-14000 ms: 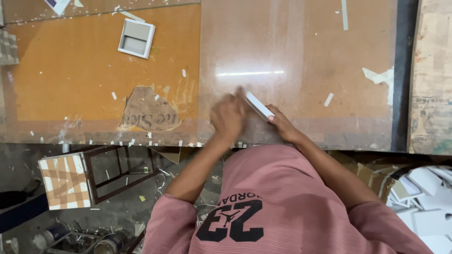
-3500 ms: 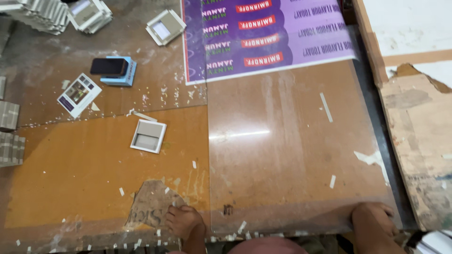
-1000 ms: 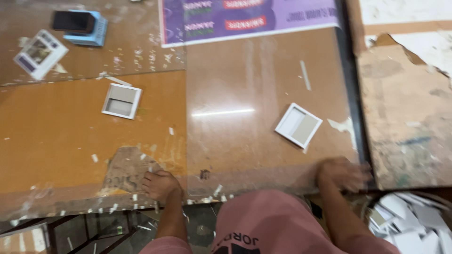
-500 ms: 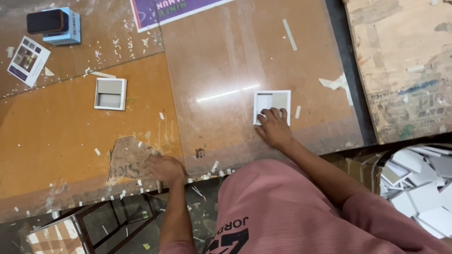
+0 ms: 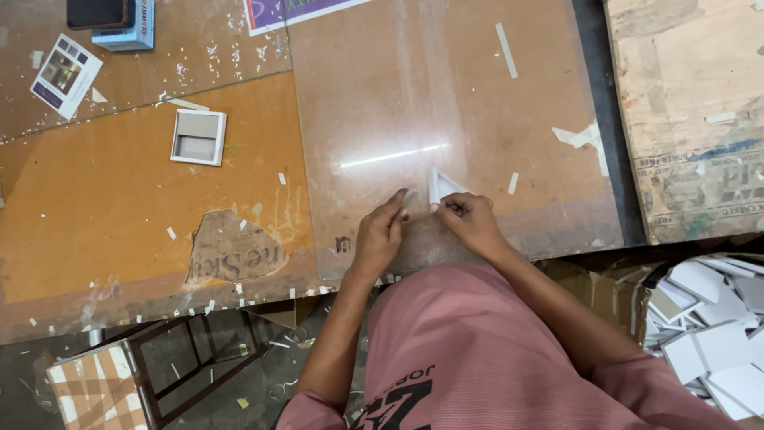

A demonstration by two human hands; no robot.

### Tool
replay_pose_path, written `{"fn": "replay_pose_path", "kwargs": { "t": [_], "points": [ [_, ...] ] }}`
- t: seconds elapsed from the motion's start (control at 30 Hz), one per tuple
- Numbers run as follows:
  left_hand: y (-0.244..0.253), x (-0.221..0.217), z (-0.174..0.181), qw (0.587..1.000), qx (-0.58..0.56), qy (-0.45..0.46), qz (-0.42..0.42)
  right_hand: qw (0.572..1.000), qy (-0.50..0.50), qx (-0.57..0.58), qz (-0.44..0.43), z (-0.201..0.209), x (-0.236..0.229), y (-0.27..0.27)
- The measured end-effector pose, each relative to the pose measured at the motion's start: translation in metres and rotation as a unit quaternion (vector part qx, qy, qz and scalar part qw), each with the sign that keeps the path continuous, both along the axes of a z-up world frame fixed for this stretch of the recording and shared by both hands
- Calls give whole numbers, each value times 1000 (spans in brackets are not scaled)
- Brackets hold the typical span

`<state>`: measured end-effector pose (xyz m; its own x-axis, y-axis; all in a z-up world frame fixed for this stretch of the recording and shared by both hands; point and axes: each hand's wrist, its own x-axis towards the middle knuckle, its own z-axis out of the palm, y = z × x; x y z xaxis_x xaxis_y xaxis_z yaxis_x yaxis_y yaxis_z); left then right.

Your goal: The person assembles small white cardboard boxes by folding flaps and pressing edges to form rectangular frames. They handle each box one at a time, aligning and securing the sides, then placing the finished units on the table.

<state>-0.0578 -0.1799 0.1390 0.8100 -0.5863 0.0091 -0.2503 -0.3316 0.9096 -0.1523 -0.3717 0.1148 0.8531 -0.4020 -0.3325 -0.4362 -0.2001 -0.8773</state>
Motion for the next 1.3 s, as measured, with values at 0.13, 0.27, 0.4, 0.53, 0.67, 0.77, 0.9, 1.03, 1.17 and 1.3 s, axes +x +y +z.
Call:
{"fn": "replay_pose_path", "kwargs": {
  "t": [0.13, 0.27, 0.4, 0.53, 0.67, 0.77, 0.9, 1.03, 1.17, 1.3],
  "points": [
    [-21, 4, 33, 997, 59, -4, -42, 990, -100, 102, -19, 4, -8, 0],
    [-32, -2, 44, 996, 61, 11, -64, 969, -29, 234, -75, -1, -19, 8],
    [-33, -9, 50, 996, -36, 5, -78, 962, -100, 246, -66, -8, -25, 8],
    [-33, -16, 54, 994, 73, 28, -71, 965, -153, 213, -7, -29, -30, -1],
    [-41, -11, 46, 982, 109, -120, -93, 926, -147, 344, -59, -63, -20, 1],
    [-49, 4, 35, 963, 158, -200, -87, 937, -182, 299, -19, -75, -18, 3],
    [-51, 39, 28, 937, 248, -245, -25, 952, -172, 251, 19, -74, -17, 7],
    [-46, 40, 29, 957, 205, -202, -20, 951, -183, 248, 26, -75, -16, 8],
    [-40, -14, 22, 977, 132, -134, -97, 928, -140, 346, -2, -80, -19, 7],
    [-28, 15, -9, 972, 149, -180, -29, 941, -150, 302, 37, -82, -17, -1]
  ]
}}
